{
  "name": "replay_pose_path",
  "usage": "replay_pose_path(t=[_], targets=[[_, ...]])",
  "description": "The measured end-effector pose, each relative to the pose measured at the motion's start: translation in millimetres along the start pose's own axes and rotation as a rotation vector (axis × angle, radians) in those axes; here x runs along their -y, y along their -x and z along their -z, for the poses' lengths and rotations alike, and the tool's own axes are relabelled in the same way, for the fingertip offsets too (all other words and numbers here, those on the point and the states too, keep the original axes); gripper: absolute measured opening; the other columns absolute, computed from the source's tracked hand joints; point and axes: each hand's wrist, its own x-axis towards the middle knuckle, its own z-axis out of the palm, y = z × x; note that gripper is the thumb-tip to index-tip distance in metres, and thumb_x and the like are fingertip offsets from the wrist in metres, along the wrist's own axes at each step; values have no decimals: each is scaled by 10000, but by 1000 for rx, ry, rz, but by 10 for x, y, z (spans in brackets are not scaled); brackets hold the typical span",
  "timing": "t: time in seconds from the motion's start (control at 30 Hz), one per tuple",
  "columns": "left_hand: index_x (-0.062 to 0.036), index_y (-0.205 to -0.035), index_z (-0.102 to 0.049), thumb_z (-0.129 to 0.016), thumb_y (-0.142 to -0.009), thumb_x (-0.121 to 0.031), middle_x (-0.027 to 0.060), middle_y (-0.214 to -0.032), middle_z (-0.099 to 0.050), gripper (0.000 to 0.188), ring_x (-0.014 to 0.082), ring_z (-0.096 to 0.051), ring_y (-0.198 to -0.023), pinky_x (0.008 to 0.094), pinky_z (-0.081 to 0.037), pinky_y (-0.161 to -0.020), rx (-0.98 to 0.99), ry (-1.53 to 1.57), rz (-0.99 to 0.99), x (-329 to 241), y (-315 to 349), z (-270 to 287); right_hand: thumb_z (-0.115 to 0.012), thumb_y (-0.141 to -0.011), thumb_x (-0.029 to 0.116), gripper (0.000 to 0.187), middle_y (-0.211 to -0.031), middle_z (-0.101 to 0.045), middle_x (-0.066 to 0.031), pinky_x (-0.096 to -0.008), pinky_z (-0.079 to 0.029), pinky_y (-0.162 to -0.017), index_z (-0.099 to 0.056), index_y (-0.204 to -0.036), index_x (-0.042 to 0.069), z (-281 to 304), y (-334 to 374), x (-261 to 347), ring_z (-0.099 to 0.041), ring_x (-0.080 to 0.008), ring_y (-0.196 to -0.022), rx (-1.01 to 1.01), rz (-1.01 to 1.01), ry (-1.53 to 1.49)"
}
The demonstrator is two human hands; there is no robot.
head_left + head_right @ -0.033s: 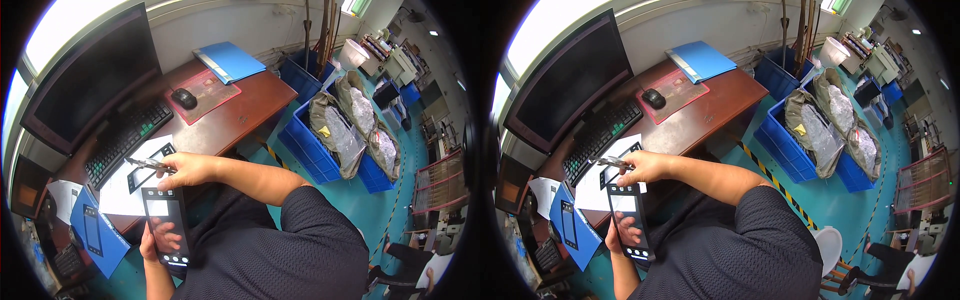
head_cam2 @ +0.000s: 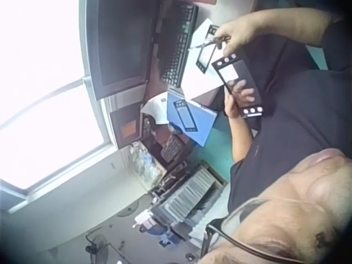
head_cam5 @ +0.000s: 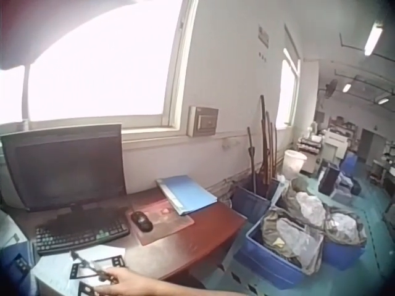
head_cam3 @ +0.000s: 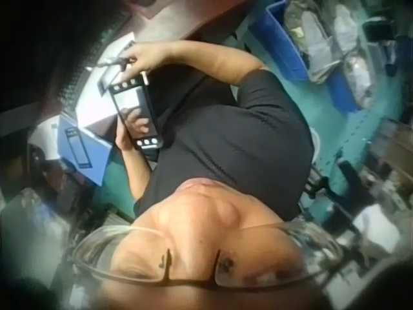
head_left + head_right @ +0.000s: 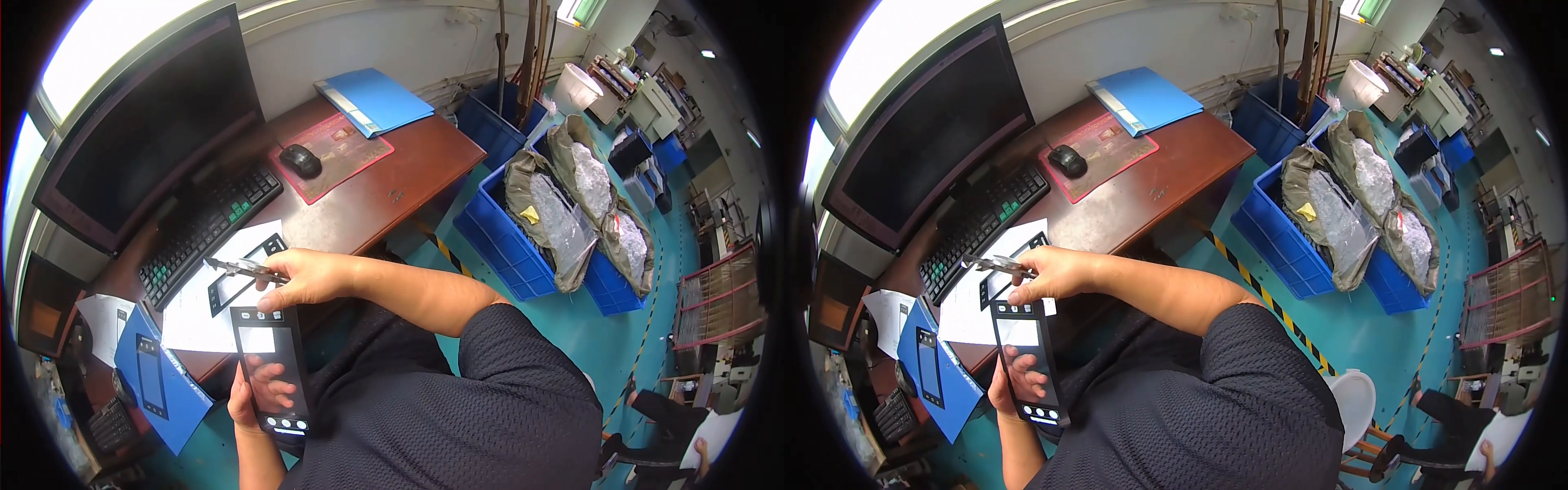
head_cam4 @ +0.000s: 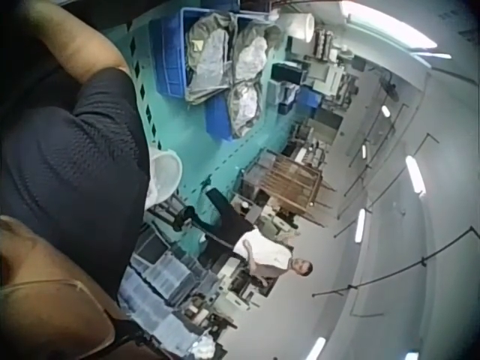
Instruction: The person types on a keyboard and uses a mouse, then removes a screen frame from a plastic bag and measures it with a caliper. They repeat the measurement process for a second screen frame before returning to the keyboard and mouse.
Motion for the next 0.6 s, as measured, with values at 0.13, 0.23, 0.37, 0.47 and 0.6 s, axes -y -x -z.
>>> replay_pose_path(t=[0.13,0.23,0.37,0.47,0.6], targets=[[-2,-1470,-299,-514,-1057,-155,394,-1454,-451,490,619,-557,-1222,653,-566,-926,-14,-1,-17,-12,18,3,-846,-860,412,533,-975,-721,-106,-326,-528,-845,-657,-1113,-17,12,14,-6,-666,-173,-930,-13,33,17],[0,-1466,-298,-518,-1054,-150,394,-1452,-453,491,619,-559,-1219,651,-566,-927,-9,4,-22,-11,8,-11,-847,-859,411,535,-971,-720,-109,-325,-533,-839,-656,-1115,-19,2,12,-18,-666,-172,-925,-28,52,36],[4,-1463,-297,-516,-1054,-148,396,-1447,-456,489,618,-560,-1219,655,-565,-928,-13,-4,-26,-8,11,-15,-849,-856,413,541,-959,-714,-102,-327,-533,-839,-656,-1116,-20,7,1,-37,-664,-172,-918,-23,53,23],[8,-1460,-295,-521,-1052,-146,397,-1443,-459,491,616,-562,-1217,653,-567,-927,-10,-4,-28,-4,3,-17,-850,-853,425,551,-943,-708,-94,-326,-532,-836,-656,-1111,-22,7,10,-48,-659,-168,-911,-41,86,64],[8,-1449,-302,-530,-1047,-132,397,-1441,-458,483,613,-566,-1214,644,-577,-914,-14,-11,-45,2,-3,-46,-844,-851,443,592,-998,-690,-103,-331,-518,-862,-650,-1158,-25,30,38,13,-642,-178,-955,-18,30,59]])
